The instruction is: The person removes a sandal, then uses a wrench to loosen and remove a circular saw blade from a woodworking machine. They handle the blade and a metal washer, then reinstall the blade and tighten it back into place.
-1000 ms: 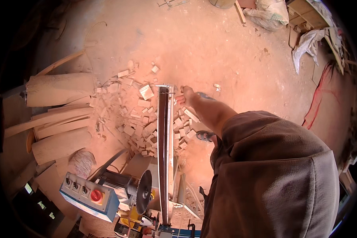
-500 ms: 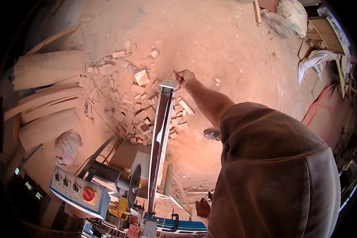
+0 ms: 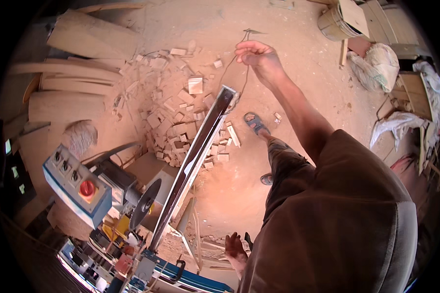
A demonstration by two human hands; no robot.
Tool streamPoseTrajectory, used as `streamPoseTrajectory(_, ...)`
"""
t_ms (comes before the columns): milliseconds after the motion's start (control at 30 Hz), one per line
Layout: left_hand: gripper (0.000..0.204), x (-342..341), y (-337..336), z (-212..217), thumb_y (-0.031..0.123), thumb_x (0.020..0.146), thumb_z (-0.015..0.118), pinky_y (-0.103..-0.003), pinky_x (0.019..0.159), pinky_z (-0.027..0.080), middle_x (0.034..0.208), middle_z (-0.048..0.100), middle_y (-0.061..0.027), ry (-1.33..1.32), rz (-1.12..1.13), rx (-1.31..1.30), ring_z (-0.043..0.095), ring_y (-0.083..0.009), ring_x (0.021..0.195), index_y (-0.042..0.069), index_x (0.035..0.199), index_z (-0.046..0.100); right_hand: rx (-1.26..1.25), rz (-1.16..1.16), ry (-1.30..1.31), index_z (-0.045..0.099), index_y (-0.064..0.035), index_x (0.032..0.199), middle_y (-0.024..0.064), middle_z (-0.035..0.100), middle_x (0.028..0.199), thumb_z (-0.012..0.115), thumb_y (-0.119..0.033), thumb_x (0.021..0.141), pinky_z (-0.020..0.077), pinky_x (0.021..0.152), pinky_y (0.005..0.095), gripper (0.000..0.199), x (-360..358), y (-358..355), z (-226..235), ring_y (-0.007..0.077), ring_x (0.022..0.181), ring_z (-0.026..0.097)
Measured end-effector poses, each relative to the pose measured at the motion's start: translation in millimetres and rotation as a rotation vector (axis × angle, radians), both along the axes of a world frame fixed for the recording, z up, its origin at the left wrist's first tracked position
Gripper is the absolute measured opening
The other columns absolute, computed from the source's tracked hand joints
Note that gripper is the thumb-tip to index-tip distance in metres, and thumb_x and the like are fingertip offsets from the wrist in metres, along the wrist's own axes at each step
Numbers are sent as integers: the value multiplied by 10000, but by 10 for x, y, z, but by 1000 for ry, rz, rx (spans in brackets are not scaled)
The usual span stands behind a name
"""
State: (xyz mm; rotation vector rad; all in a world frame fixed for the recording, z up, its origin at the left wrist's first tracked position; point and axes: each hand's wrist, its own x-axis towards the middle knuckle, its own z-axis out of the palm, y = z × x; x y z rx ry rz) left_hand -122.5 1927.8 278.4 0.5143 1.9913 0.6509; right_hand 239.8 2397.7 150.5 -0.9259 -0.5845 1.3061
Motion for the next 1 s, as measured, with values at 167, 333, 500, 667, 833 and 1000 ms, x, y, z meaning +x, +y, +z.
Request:
streamPoseTrajectory(167,417,-276,540,87,72,989,600,-358,990,500,1244,669,-161,78,-240,242,652,-239,1132,-28,1381,502,323,93,-586,646,25,942,118,646,1110,553,105,911,452,899,262,126,-717,-757,1316,152,1023,594)
streamPoseTrajectory(333,476,-528,428,423,159,992,626,-347,1043,443,1237,677,-120,-117,-46,601,623,-216,1169,-39,1400,484,625,438,-597,612,19,895,135,659,1041,565,109,919,493,838,310,104,-1692,-2079,2040,194,914,612)
streamPoseTrajectory(500,574,-803,-379,538,302,1021,565,-338,993,468,1235,666,-139,-421,359,799,625,-225,1126,-50,1450,419,841,1058,-564,640,12,797,140,707,891,586,141,793,518,704,312,140,-2936,-3677,2254,215,797,664)
streamPoseTrajectory(667,544,-1091,-1622,596,254,1001,563,-365,924,505,1164,658,-179,-506,874,1002,652,-233,1002,-47,1427,408,895,1568,-559,649,6,734,112,727,875,582,113,762,528,661,313,129,-3815,-4936,2058,220,755,691)
streamPoseTrajectory(833,256,-1406,-2698,754,157,972,594,-332,797,536,1043,662,-150,-241,1440,1090,658,-212,867,-15,1146,521,1295,1761,-383,617,-18,708,102,694,816,556,100,731,521,633,349,135,-4759,-5936,2110,259,727,676)
streamPoseTrajectory(1000,230,-1902,-3360,783,110,970,583,-303,647,530,942,640,-124,-100,1651,1319,638,-188,790,-26,1141,508,1401,1830,-261,615,-46,715,73,672,765,550,73,734,507,629,361,137,-5447,-6701,1981,257,723,662)
